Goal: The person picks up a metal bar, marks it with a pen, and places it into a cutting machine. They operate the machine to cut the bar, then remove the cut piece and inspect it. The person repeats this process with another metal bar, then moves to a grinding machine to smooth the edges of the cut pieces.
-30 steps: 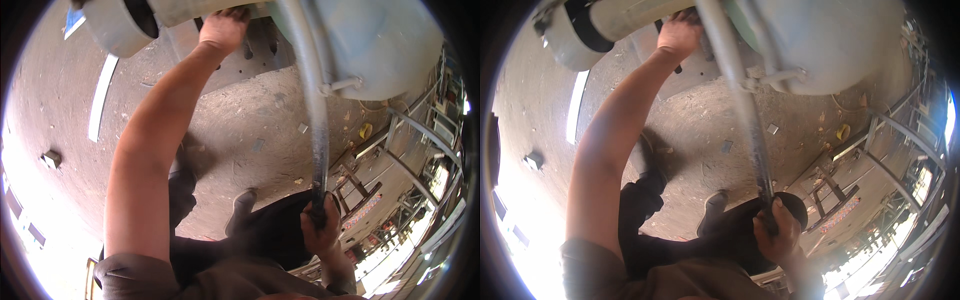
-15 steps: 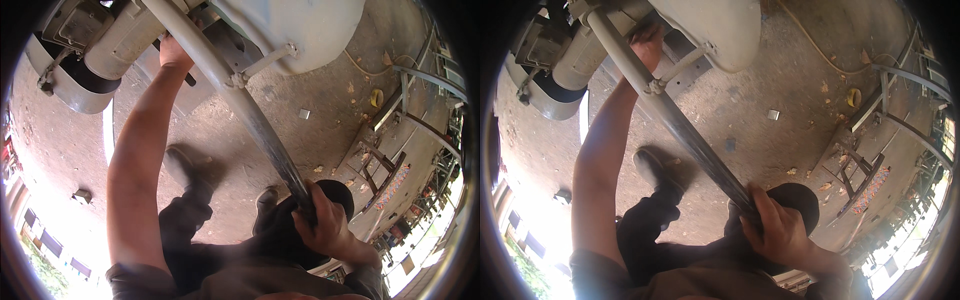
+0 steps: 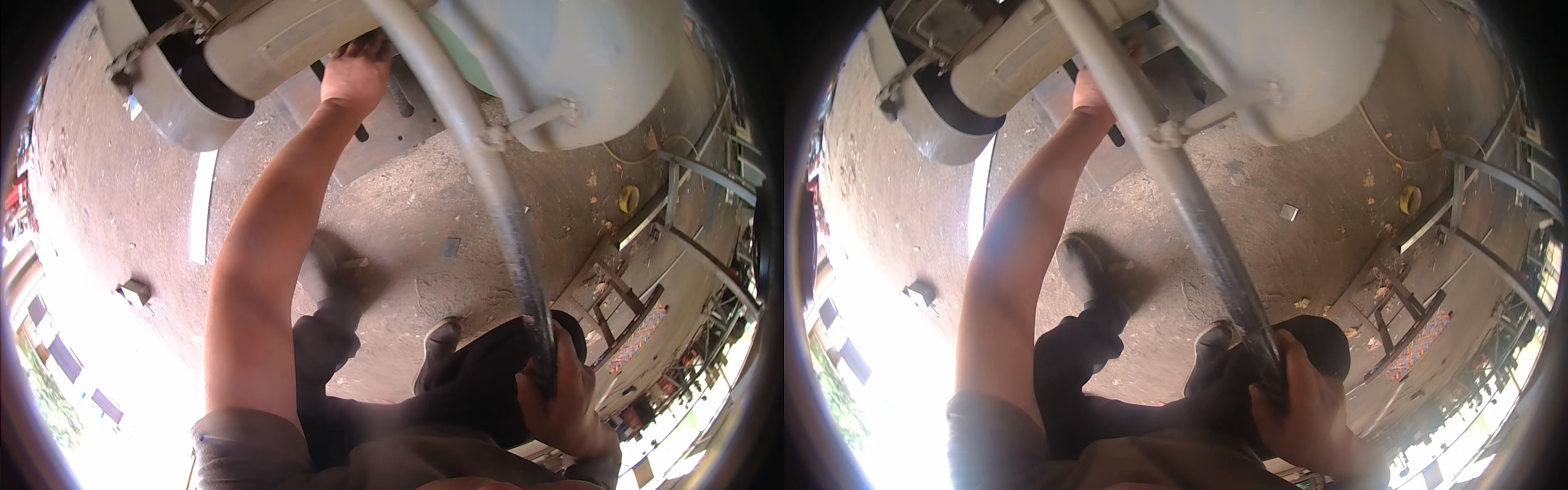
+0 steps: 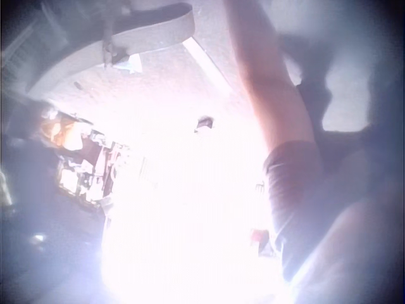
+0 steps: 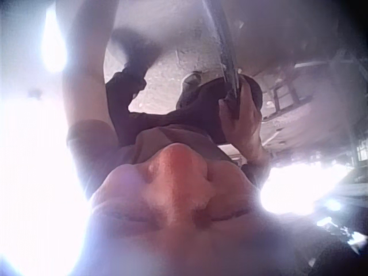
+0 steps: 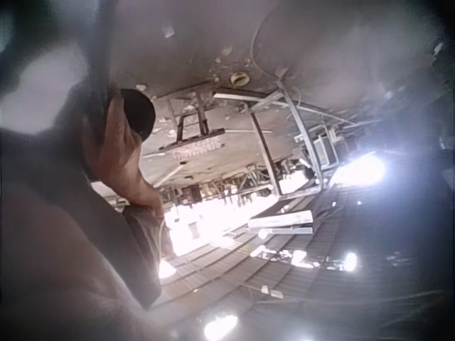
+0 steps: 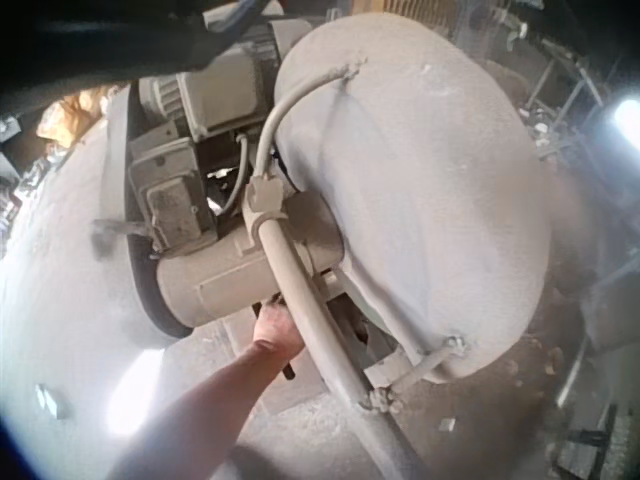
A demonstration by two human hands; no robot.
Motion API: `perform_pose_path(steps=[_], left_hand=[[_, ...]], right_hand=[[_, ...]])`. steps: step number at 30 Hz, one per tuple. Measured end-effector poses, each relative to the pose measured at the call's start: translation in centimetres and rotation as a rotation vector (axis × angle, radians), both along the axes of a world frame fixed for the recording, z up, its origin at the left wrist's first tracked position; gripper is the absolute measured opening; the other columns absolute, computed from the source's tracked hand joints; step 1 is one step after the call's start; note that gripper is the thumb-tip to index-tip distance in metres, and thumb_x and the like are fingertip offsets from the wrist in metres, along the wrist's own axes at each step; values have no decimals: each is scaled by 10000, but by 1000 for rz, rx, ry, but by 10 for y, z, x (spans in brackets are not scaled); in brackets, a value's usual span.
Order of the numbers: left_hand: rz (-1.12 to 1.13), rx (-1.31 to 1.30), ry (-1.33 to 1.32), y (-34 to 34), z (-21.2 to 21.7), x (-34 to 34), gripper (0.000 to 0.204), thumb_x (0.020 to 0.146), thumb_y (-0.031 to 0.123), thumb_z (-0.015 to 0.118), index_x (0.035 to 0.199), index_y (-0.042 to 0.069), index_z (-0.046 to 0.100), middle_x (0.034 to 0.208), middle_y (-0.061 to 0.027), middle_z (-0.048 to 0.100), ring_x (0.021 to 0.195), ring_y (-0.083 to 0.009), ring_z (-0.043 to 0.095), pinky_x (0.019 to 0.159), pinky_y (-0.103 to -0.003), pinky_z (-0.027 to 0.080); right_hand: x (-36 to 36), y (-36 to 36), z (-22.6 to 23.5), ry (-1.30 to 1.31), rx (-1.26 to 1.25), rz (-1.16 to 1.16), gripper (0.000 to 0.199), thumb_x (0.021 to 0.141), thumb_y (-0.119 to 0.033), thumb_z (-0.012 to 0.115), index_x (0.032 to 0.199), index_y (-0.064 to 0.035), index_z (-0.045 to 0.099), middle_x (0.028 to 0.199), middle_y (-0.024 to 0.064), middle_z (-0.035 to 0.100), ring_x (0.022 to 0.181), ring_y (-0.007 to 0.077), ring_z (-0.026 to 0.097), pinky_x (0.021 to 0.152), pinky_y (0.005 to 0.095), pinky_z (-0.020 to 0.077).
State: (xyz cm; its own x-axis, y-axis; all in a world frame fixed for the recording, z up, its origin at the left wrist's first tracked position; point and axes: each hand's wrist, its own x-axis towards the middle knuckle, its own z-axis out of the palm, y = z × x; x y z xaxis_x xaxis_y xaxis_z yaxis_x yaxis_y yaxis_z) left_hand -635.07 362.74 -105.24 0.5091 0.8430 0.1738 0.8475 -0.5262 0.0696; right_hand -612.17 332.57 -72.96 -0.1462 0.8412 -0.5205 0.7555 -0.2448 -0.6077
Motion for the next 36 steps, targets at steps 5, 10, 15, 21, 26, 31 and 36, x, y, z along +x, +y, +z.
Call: perform_pose_path(steps=[5, 10, 15, 21, 26, 31, 36], left_hand=[[65, -130, 213, 3, 23, 14, 307, 896, 155, 580, 1171, 49, 666, 1180, -106, 675, 1158, -268, 627, 970, -415, 503], [94, 6, 90, 9, 8, 13, 167, 818, 93, 659, 965, 36, 715, 1058, -112, 660, 1046, -295, 691, 792, -402, 603], [3, -194, 99, 9, 21, 13, 150, 827, 94, 646, 919, 81, 764, 1022, -117, 708, 1007, -305, 706, 817, -402, 590], [-78, 38, 193, 11, -4, 8, 222, 852, 114, 634, 1031, 43, 744, 1050, -141, 732, 965, -308, 725, 822, -435, 587], [-77, -78, 99, 7, 6, 11, 264, 835, 104, 644, 1064, -24, 656, 955, -179, 723, 837, -321, 734, 700, -440, 596], [-197, 2, 100, 17, -15, -4, 247, 826, 92, 630, 1029, -45, 600, 801, -206, 689, 627, -343, 721, 538, -456, 596], [-95, -146, 121, 15, 8, 2, 375, 862, 87, 625, 1179, -106, 568, 913, -242, 737, 812, -358, 757, 664, -448, 621]], right_hand=[[-10, 1, 24, -63, -59, -61, 736, 869, -102, 699, 1450, 135, 313, 880, 149, 675, 711, 238, 685, 632, 360, 552], [-10, -4, 34, -22, -78, -108, 732, 930, -81, 648, 1498, 143, 245, 874, 108, 653, 706, 152, 639, 637, 288, 524], [-11, -16, 28, -59, -9, -196, 705, 956, -101, 635, 1510, 115, 256, 884, 90, 638, 701, 120, 606, 627, 256, 502], [-16, -6, 37, -46, -112, -249, 698, 934, -101, 632, 1505, 98, 285, 917, 72, 637, 676, 89, 582, 595, 240, 475], [-17, -15, 38, -113, -92, -336, 719, 919, -162, 658, 1496, 90, 312, 928, 43, 634, 684, 73, 568, 597, 220, 452], [-14, -16, 35, -74, -63, -328, 745, 921, -216, 676, 1495, 92, 315, 927, 30, 631, 693, 67, 556, 604, 211, 439], [-15, -13, 37, -103, -62, -311, 745, 919, -239, 681, 1485, 96, 331, 902, 36, 634, 695, 70, 556, 612, 212, 439]])
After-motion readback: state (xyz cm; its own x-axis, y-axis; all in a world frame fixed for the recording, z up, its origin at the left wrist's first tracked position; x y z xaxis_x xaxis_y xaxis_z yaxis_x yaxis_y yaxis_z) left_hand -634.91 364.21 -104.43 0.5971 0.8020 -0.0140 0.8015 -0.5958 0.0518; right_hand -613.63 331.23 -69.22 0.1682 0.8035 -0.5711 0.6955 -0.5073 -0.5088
